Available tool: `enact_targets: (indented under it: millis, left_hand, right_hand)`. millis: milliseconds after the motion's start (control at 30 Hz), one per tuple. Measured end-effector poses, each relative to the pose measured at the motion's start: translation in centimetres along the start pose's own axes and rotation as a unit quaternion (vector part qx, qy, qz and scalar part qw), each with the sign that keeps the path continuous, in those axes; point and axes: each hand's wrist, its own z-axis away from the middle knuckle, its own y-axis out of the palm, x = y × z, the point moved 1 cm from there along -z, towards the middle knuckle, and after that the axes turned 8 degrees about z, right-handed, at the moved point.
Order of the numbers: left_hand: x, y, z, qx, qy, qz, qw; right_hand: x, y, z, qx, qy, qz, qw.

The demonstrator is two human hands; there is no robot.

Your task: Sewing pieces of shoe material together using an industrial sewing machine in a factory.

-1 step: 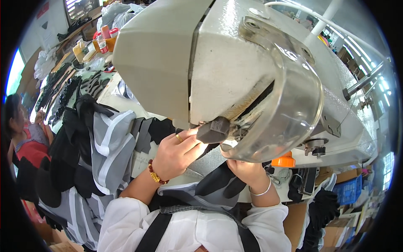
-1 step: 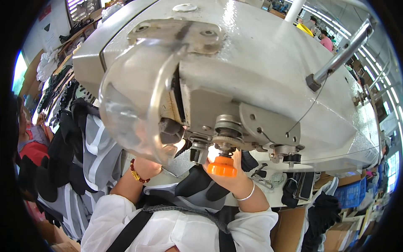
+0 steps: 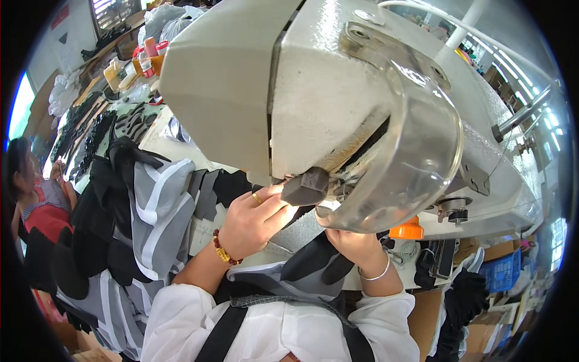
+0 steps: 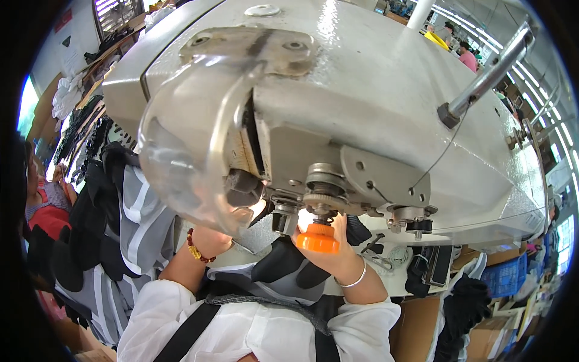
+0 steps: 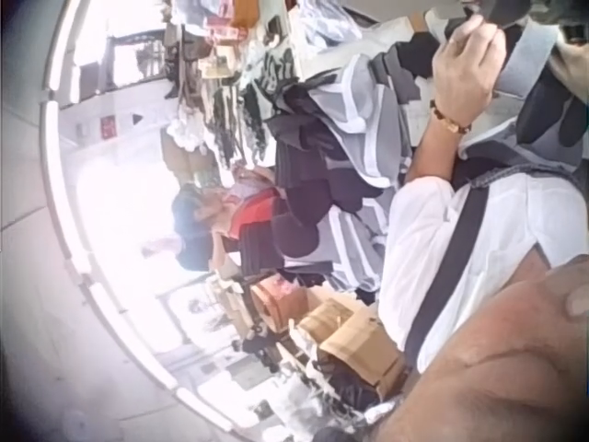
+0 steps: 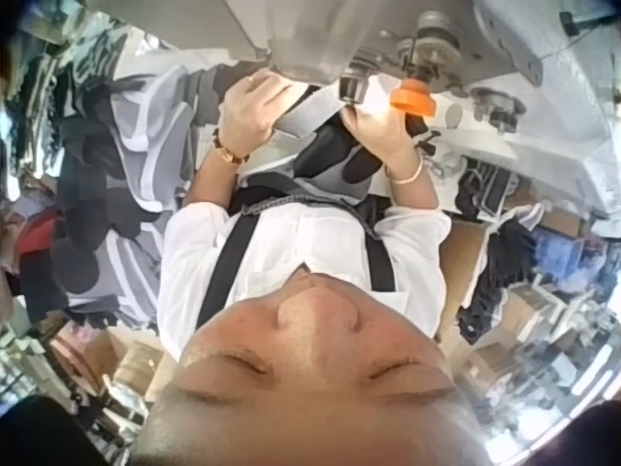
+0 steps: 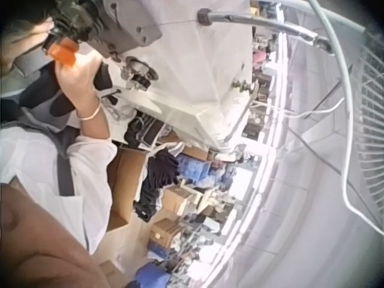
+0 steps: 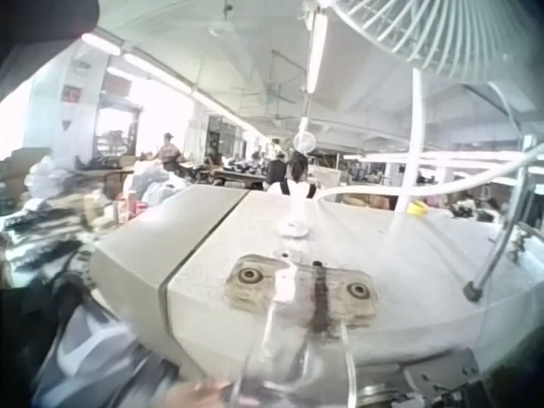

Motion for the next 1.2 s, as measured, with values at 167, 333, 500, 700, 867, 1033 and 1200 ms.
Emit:
enact_targets:
  millis: [167, 333, 500, 700, 867, 1033, 1200]
  left_hand:
    - [0.3, 0.3, 0.3, 0.007, -0.012, -0.011, 1.000]
    - [0.9, 1.4, 1.5, 0.002, -0.076, 0.070, 0.995]
    - [0.6, 0.3, 0.5, 0.019, -0.007, -0.011, 1.000]
    - [0.4, 0.1, 0.3, 0.021, -0.003, -0.004, 1.000]
    - [0.5, -0.2, 0.4, 0.021, -0.005, 0.008, 1.000]
    - [0.3, -0.5, -0.1, 0.011, -0.049, 0.052, 0.997]
    - [0.7, -0.6, -0.4, 0.050, -0.021, 0.022, 0.998]
  right_hand:
    - [-0.3, 0.0, -0.6, 0.028, 0.032, -0.113, 0.993]
    - [-0.5, 0.8, -0.3, -0.022, 0.044, -0.159, 0.986]
    - [0.0, -0.3, -1.6, -0.022, 0.034, -0.163, 0.986]
    - [0.0, -0.8, -2.0, -0.005, 0.066, -0.228, 0.971]
    - [-0.5, -0.8, -1.8, -0.007, 0.050, -0.252, 0.966]
    - [-0.5, -1.0, -1.1, 0.035, 0.088, -0.289, 0.953]
    - [-0.6, -0.8, -1.1, 0.026, 0.054, -0.222, 0.973]
